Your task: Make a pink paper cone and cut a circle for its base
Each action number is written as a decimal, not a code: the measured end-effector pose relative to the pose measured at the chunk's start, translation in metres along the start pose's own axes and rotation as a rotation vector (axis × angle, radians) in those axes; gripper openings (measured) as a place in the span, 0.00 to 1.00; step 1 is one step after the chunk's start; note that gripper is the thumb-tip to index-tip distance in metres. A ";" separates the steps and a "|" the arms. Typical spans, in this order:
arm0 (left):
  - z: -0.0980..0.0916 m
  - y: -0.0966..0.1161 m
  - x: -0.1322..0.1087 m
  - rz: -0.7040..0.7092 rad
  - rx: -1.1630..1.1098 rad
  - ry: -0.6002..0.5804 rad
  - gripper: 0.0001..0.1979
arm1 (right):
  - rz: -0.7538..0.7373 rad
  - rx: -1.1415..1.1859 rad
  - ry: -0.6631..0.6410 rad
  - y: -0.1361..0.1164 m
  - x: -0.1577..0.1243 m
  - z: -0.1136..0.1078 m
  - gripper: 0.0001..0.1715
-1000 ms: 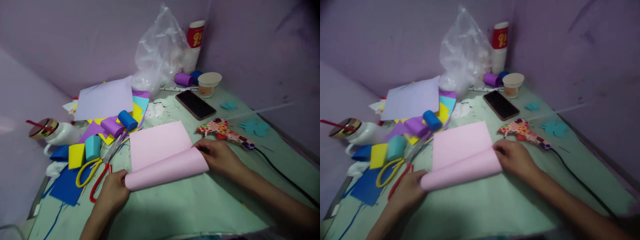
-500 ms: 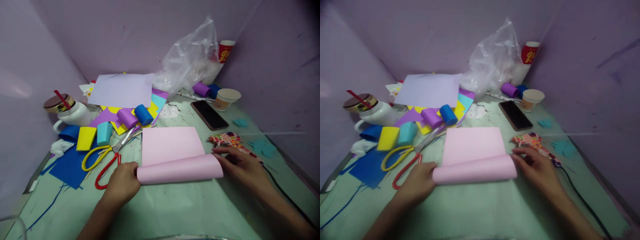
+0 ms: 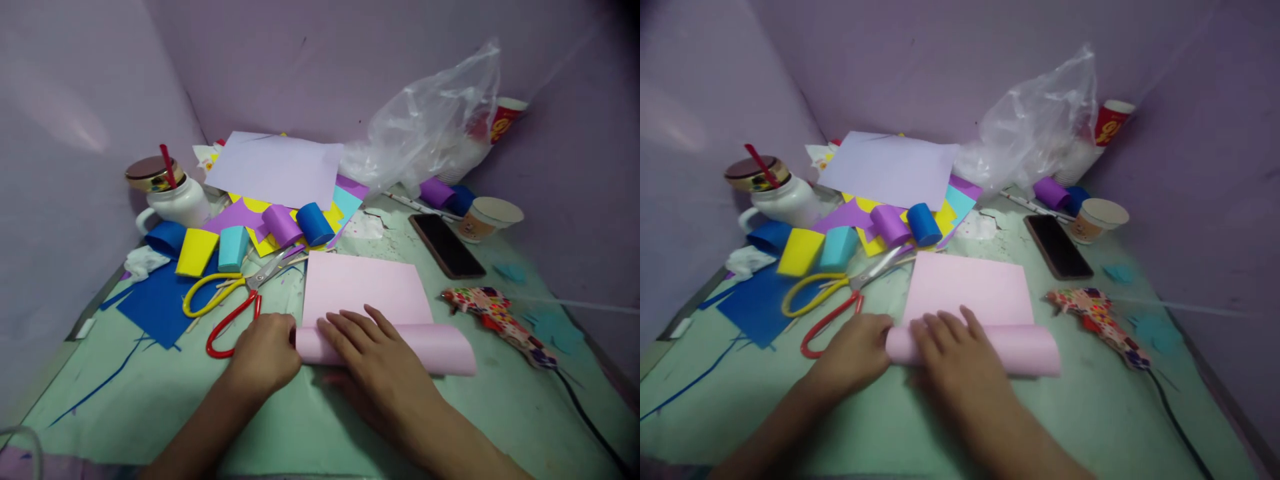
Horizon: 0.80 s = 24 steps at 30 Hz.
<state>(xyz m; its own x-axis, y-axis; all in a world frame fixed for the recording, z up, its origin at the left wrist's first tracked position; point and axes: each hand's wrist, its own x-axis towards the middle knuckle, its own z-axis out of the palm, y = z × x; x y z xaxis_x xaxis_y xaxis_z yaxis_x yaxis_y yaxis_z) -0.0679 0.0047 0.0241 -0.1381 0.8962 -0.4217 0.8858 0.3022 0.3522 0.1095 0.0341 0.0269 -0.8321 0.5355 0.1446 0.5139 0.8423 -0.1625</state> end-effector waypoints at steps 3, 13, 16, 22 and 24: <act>0.000 0.001 0.000 -0.002 0.004 0.003 0.07 | -0.008 -0.051 -0.034 0.007 0.006 0.007 0.33; 0.002 -0.009 -0.006 0.108 -0.176 0.017 0.09 | -0.149 -0.169 -0.001 0.016 -0.006 0.014 0.27; 0.002 -0.018 -0.012 0.151 -0.278 0.028 0.08 | -0.167 -0.205 -0.049 0.020 -0.007 0.012 0.28; -0.005 -0.023 -0.018 0.064 -0.422 0.147 0.07 | -0.169 -0.201 -0.088 0.020 -0.005 0.009 0.27; -0.006 -0.019 -0.018 0.123 -0.525 0.179 0.07 | -0.184 -0.202 -0.068 0.020 -0.004 0.010 0.26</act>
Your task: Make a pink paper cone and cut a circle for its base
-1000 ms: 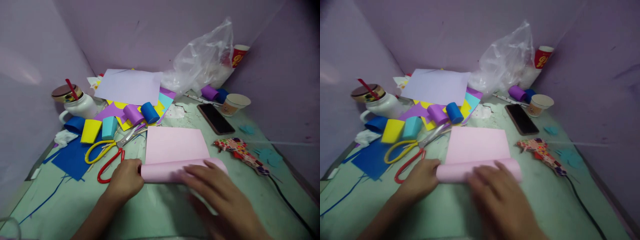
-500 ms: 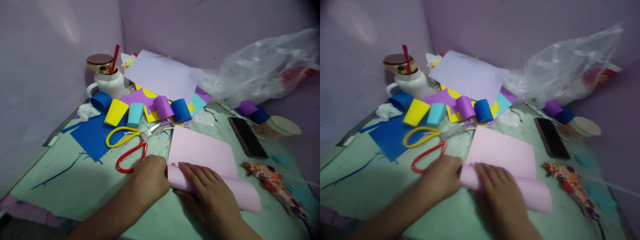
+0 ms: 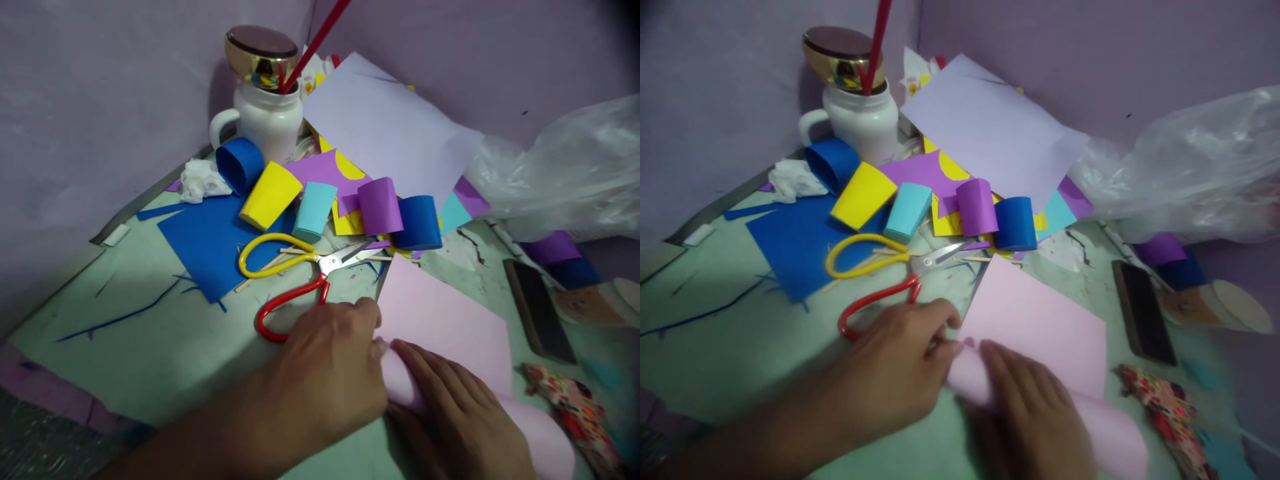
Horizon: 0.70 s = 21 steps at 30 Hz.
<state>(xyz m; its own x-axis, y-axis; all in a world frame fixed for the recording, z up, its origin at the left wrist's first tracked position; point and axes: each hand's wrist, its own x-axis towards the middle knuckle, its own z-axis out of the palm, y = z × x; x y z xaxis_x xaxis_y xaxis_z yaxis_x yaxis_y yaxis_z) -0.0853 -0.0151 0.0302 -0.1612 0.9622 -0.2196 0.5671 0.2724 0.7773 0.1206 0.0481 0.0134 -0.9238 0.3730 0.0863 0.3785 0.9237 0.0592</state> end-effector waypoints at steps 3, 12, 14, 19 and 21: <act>0.005 0.005 0.000 0.104 -0.081 -0.077 0.10 | 0.001 0.010 0.013 -0.002 0.001 0.001 0.26; 0.008 0.005 0.014 -0.071 -0.055 -0.045 0.10 | 0.126 0.109 0.084 -0.012 0.005 0.002 0.26; 0.008 0.005 0.014 -0.138 0.026 -0.099 0.10 | 0.133 0.119 0.093 -0.013 0.005 0.002 0.26; 0.009 0.004 0.015 -0.209 0.049 -0.145 0.14 | 0.150 0.126 0.110 -0.014 0.006 0.000 0.25; 0.009 0.003 0.016 -0.194 0.001 -0.161 0.13 | 0.158 0.133 0.113 -0.014 0.006 0.001 0.26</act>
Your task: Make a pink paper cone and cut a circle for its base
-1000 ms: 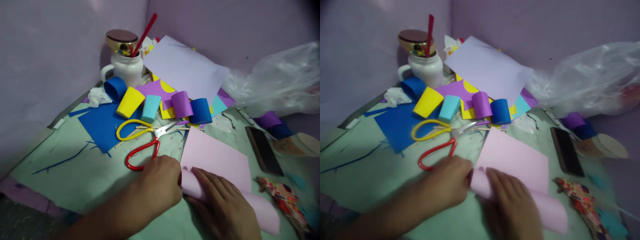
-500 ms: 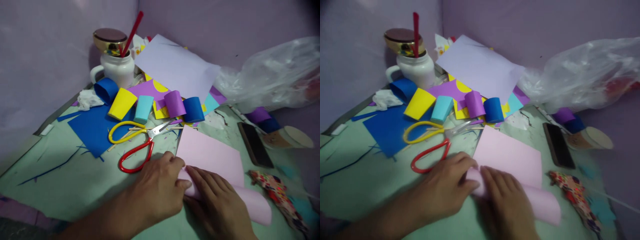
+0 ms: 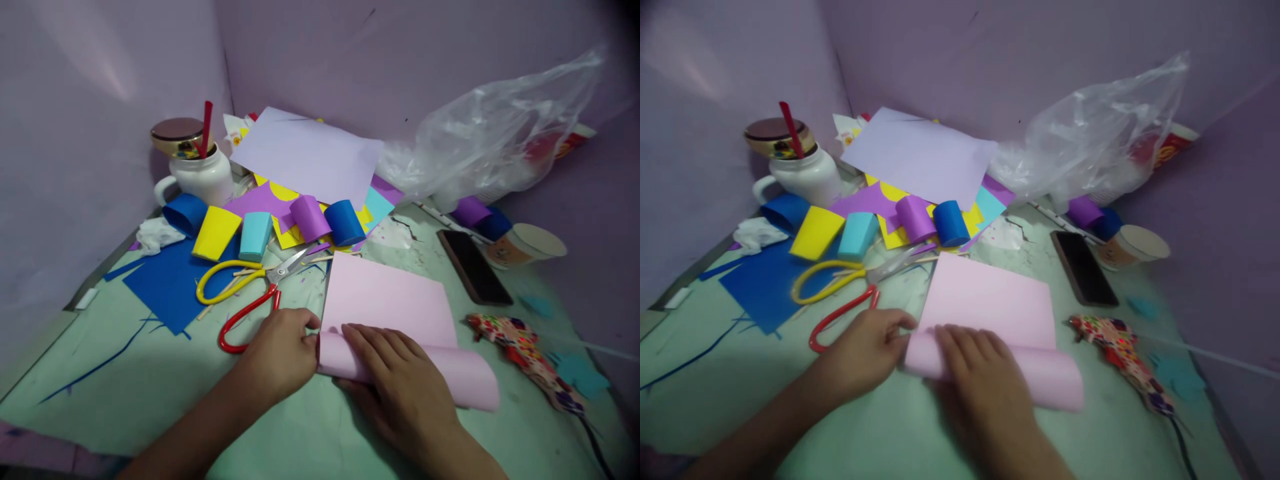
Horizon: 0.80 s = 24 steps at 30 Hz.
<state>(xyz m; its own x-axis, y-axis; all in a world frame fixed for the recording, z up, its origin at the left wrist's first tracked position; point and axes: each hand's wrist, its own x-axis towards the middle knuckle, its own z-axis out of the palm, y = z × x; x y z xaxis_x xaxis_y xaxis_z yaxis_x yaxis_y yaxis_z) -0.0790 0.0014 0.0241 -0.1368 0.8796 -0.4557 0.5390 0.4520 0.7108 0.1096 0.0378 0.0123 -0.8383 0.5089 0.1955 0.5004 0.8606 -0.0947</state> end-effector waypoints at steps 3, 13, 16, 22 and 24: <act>-0.002 0.000 0.001 0.060 -0.012 -0.003 0.12 | 0.007 0.000 -0.001 0.000 0.000 0.001 0.26; -0.001 0.010 -0.015 0.190 0.044 -0.090 0.15 | 0.087 0.006 -0.062 -0.010 -0.009 -0.013 0.26; -0.003 0.012 -0.016 0.173 0.081 -0.117 0.15 | 0.134 -0.009 -0.049 -0.011 -0.015 -0.014 0.24; -0.003 0.012 -0.016 0.138 0.142 -0.177 0.18 | 0.231 0.050 -0.126 -0.004 -0.032 -0.026 0.30; -0.002 0.011 -0.017 0.136 0.133 -0.198 0.18 | 0.263 0.063 -0.091 -0.001 -0.040 -0.034 0.34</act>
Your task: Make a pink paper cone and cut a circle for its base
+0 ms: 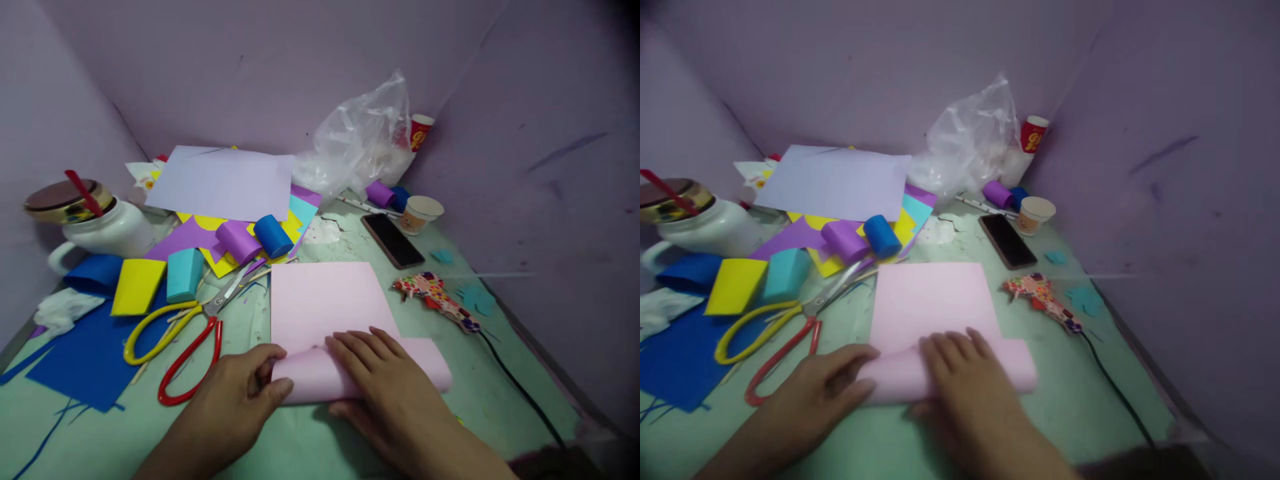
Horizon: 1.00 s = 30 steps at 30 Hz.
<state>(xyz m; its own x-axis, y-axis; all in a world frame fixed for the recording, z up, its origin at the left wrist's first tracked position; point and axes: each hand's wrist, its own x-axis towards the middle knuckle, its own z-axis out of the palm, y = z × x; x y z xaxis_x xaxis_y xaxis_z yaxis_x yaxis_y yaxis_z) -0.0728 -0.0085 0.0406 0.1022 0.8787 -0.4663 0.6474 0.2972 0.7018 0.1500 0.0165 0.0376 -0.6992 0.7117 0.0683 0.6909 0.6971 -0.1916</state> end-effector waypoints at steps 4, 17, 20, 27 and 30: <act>0.001 -0.003 -0.005 -0.031 -0.063 -0.023 0.24 | 0.037 -0.040 0.105 0.013 -0.019 -0.015 0.38; -0.006 -0.009 -0.006 0.013 -0.463 0.257 0.16 | -0.161 -0.011 0.083 0.028 -0.090 -0.034 0.18; -0.009 -0.009 -0.001 0.007 -0.439 0.443 0.15 | -0.217 0.005 0.094 0.025 -0.098 -0.024 0.21; 0.011 0.003 0.000 0.216 -0.033 0.501 0.08 | -0.137 0.060 0.348 0.022 -0.106 0.014 0.23; 0.016 -0.002 -0.010 0.368 -0.006 0.198 0.15 | -0.107 0.067 0.371 0.021 -0.103 0.020 0.20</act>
<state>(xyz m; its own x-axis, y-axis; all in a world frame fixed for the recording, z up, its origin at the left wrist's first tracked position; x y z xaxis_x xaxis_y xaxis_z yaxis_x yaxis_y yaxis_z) -0.0633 -0.0234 0.0354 0.1781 0.9814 -0.0720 0.5903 -0.0480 0.8058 0.2329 -0.0442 0.0072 -0.6445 0.6266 0.4382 0.5953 0.7709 -0.2266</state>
